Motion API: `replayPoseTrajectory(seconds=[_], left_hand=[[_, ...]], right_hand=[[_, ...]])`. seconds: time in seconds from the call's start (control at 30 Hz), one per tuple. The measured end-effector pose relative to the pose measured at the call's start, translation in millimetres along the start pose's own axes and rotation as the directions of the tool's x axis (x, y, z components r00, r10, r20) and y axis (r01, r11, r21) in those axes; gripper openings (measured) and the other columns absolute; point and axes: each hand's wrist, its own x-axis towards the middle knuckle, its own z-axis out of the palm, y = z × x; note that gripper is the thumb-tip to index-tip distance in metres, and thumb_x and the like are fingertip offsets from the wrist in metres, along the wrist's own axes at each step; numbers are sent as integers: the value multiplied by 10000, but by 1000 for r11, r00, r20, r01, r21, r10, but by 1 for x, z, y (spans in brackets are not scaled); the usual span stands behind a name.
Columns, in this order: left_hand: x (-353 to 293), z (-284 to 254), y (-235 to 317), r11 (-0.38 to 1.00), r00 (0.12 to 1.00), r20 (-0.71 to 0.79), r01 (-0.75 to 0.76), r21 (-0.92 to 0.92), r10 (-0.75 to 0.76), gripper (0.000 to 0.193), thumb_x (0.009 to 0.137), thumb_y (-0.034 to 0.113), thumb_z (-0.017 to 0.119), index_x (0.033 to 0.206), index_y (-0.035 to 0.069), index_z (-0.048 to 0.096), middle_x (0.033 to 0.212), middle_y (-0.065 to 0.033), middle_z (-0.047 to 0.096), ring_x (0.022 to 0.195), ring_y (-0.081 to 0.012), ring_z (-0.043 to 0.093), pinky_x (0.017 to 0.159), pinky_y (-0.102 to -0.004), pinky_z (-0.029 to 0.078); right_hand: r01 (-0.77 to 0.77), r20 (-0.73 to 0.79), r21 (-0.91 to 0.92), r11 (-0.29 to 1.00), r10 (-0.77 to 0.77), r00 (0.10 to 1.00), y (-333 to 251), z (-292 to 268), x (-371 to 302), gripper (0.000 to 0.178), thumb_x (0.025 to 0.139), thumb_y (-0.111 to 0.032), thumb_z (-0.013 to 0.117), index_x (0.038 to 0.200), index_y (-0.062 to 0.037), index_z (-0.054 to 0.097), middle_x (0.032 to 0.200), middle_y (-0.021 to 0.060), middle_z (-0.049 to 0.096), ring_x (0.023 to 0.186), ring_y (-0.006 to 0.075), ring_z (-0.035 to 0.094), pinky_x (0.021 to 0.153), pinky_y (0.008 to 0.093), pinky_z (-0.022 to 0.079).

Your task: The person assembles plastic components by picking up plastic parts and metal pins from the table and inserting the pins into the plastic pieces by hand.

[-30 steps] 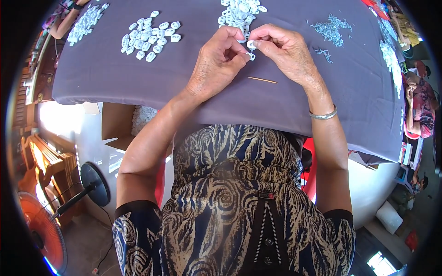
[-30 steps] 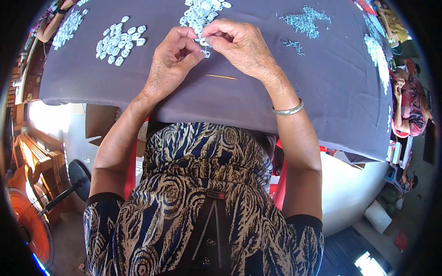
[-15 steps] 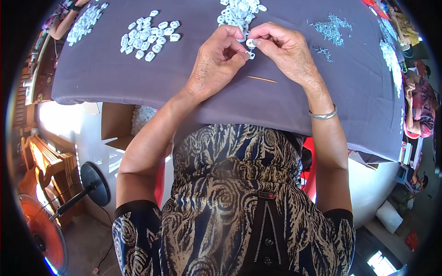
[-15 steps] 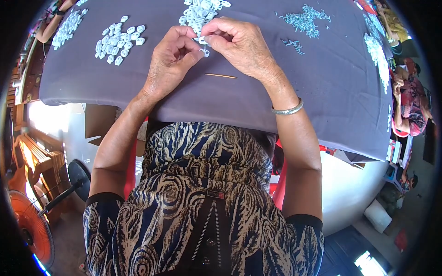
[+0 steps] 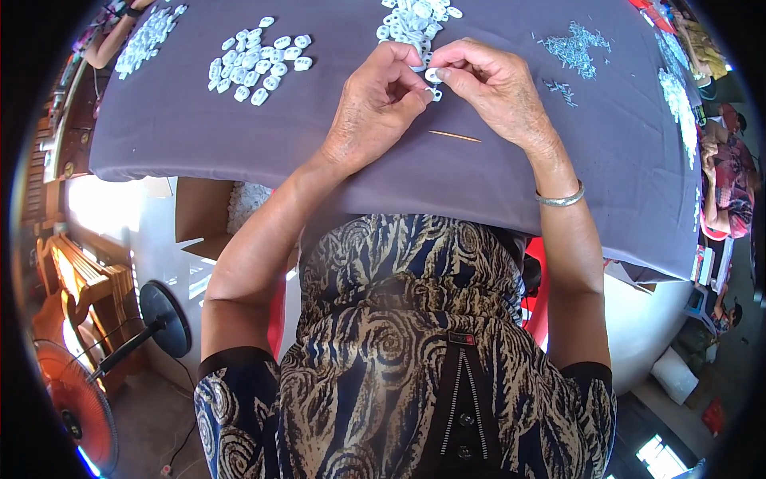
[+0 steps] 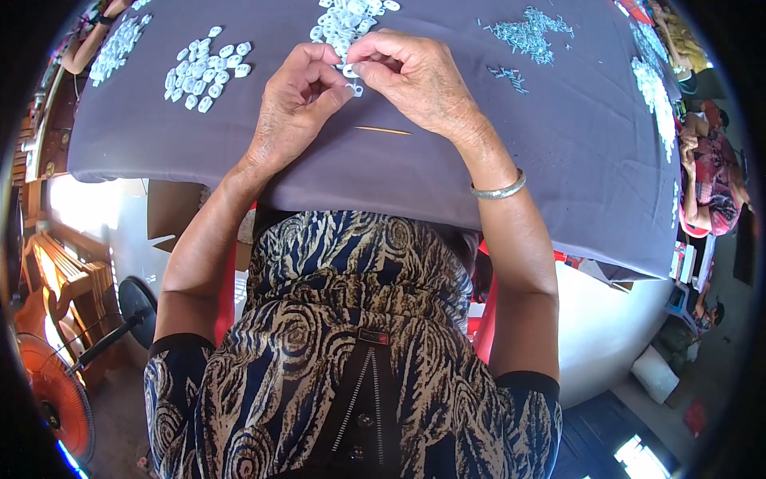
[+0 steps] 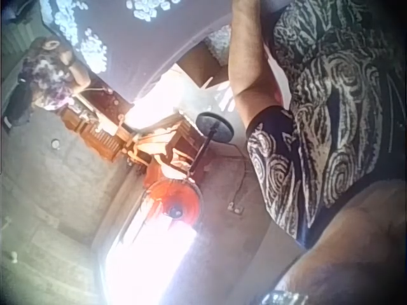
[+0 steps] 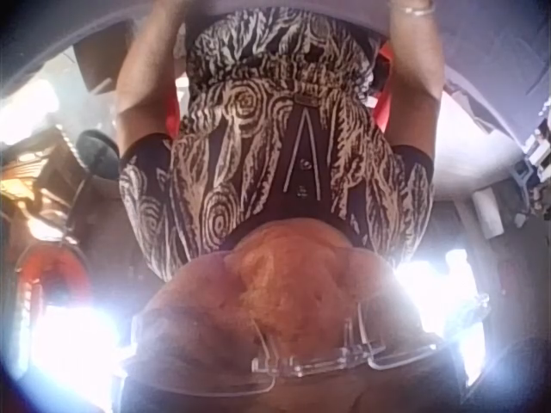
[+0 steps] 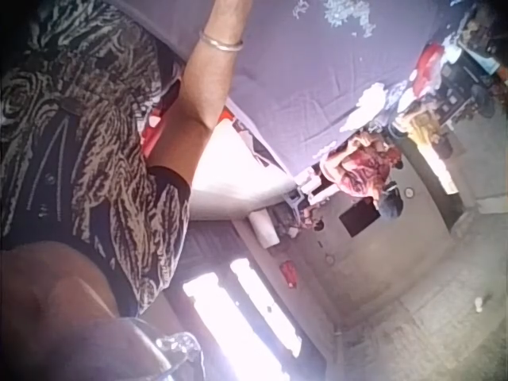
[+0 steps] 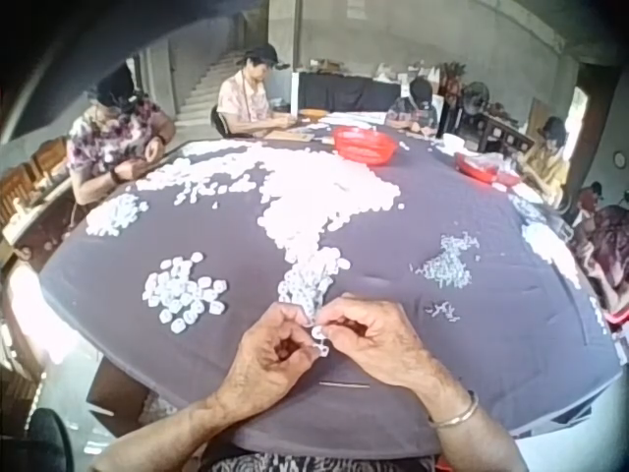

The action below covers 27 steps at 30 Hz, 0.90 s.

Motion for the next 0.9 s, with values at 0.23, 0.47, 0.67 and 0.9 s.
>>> replayPoseTrajectory(seconds=[0.23, 0.47, 0.67, 0.9], left_hand=[[0, 0, 1, 1000, 1000, -17, 12, 4, -12, 278, 822, -17, 614, 1052, 42, 470, 735, 11, 569, 653, -29, 510, 605, -198, 450], [1, 0, -1, 1000, 999, -41, 14, -15, -14, 266, 824, -17, 615, 1043, 43, 477, 735, 9, 573, 647, -31, 502, 591, -198, 442], [1, -1, 2, 997, 996, -51, 71, -30, -72, 266, 814, -17, 622, 1037, 42, 489, 752, 1, 589, 665, -37, 507, 613, -202, 445], [1, -3, 13, 970, 983, -28, 173, -173, -180, 246, 817, -5, 625, 1023, 50, 505, 743, -7, 603, 696, -50, 536, 645, -211, 461]], right_hand=[[7, 34, 1, 1000, -7, 999, 5, 2, 0, 133, 865, -24, 605, 988, -31, 655, 816, -37, 625, 710, 13, 523, 625, 176, 433], [68, -18, 65, 996, -67, 998, 13, 9, 1, 133, 834, -43, 603, 948, -46, 672, 698, -10, 610, 623, 34, 515, 564, 215, 443], [14, 41, 54, 998, -17, 999, 4, 5, -2, 151, 836, 15, 613, 982, -17, 632, 787, -60, 578, 689, 2, 498, 603, 173, 422], [160, 68, -97, 982, -154, 986, -1, 5, -3, 249, 733, 38, 704, 958, -44, 635, 755, -43, 556, 617, 15, 473, 540, 183, 412]])
